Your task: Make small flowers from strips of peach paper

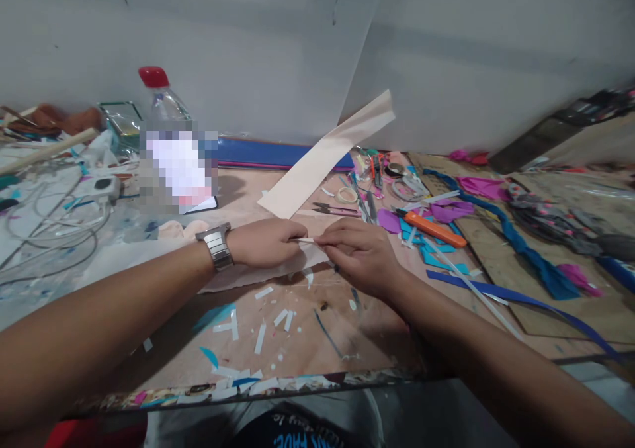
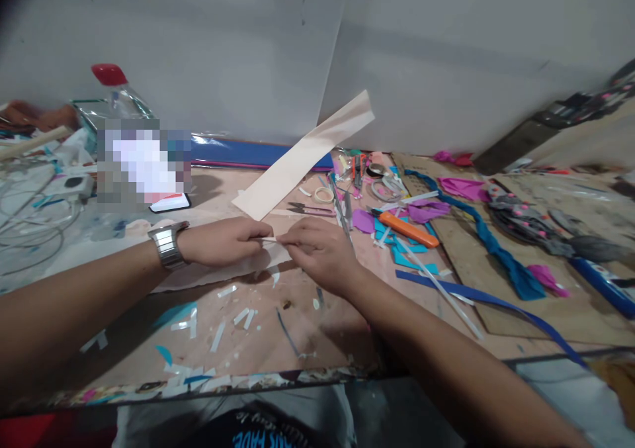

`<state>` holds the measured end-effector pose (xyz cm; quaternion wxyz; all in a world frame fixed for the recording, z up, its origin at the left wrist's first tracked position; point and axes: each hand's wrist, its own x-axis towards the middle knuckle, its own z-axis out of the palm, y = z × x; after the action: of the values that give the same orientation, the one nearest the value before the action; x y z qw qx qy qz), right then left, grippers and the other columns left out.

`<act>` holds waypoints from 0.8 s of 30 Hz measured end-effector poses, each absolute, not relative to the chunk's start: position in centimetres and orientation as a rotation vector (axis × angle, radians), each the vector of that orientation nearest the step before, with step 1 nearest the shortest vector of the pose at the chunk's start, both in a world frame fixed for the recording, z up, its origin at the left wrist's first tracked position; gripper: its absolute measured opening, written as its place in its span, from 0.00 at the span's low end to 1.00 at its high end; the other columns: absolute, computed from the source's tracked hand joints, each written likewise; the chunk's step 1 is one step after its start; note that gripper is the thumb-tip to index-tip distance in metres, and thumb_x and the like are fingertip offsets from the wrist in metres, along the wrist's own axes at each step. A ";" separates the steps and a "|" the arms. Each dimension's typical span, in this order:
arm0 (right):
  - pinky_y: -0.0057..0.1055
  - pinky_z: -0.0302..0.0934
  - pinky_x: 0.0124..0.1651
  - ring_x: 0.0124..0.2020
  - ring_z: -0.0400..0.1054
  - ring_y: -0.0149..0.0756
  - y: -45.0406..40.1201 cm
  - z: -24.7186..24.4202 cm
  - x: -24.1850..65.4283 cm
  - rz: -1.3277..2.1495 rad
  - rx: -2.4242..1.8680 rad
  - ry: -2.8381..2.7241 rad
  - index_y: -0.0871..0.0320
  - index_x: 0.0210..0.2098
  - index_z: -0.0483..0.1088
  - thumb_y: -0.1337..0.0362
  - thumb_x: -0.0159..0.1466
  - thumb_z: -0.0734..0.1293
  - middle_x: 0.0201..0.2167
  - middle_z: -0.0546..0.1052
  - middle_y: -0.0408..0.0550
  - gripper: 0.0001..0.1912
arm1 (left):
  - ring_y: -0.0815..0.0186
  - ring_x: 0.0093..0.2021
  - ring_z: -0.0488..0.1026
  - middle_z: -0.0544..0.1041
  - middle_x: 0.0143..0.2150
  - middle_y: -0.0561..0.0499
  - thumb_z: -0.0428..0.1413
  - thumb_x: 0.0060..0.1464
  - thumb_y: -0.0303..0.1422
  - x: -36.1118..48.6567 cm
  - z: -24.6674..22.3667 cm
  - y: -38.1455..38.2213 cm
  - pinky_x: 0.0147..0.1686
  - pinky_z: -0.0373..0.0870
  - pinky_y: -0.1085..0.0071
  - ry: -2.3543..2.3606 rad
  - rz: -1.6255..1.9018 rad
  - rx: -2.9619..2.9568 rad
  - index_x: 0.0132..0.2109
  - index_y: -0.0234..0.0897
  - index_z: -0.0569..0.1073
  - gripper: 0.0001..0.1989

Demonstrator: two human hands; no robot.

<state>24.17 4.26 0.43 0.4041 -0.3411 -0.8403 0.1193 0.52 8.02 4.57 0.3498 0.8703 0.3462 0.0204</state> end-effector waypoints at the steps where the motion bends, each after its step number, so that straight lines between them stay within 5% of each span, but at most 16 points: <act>1: 0.35 0.72 0.42 0.37 0.79 0.37 4.3 0.4 24.2 0.300 -0.861 -2.118 0.55 0.41 0.84 0.72 0.67 0.71 0.35 0.85 0.48 0.10 | 0.61 0.35 0.72 0.77 0.37 0.49 0.48 0.58 0.29 0.5 4.6 8.0 0.36 0.63 0.66 0.892 0.049 2.258 0.39 0.36 0.73 0.08; 10: 0.34 0.72 0.41 0.37 0.79 0.37 4.2 0.6 24.1 0.311 -0.888 -2.115 0.55 0.41 0.84 0.71 0.68 0.70 0.35 0.84 0.49 0.09 | 0.62 0.36 0.73 0.78 0.38 0.49 0.48 0.59 0.26 0.6 4.7 7.9 0.36 0.63 0.67 0.932 -0.006 2.250 0.40 0.37 0.71 0.08; 17: 0.35 0.71 0.43 0.37 0.79 0.38 4.2 0.7 23.9 0.328 -0.874 -2.141 0.56 0.40 0.82 0.70 0.69 0.70 0.35 0.84 0.49 0.07 | 0.62 0.36 0.71 0.77 0.37 0.49 0.44 0.70 0.43 0.6 4.5 7.8 0.37 0.63 0.68 0.828 0.223 2.223 0.41 0.36 0.73 0.19; 24: 0.37 0.69 0.43 0.37 0.79 0.39 4.1 0.9 23.8 0.318 -0.979 -2.160 0.56 0.44 0.81 0.65 0.69 0.72 0.37 0.85 0.49 0.05 | 0.65 0.32 0.68 0.74 0.32 0.52 0.48 0.69 0.39 0.7 4.1 8.1 0.34 0.60 0.69 0.805 0.297 2.221 0.38 0.36 0.71 0.14</act>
<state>23.83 4.06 0.85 0.3656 -0.3809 -0.8402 0.1236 0.71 8.06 4.14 0.3714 0.8661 0.3139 0.1159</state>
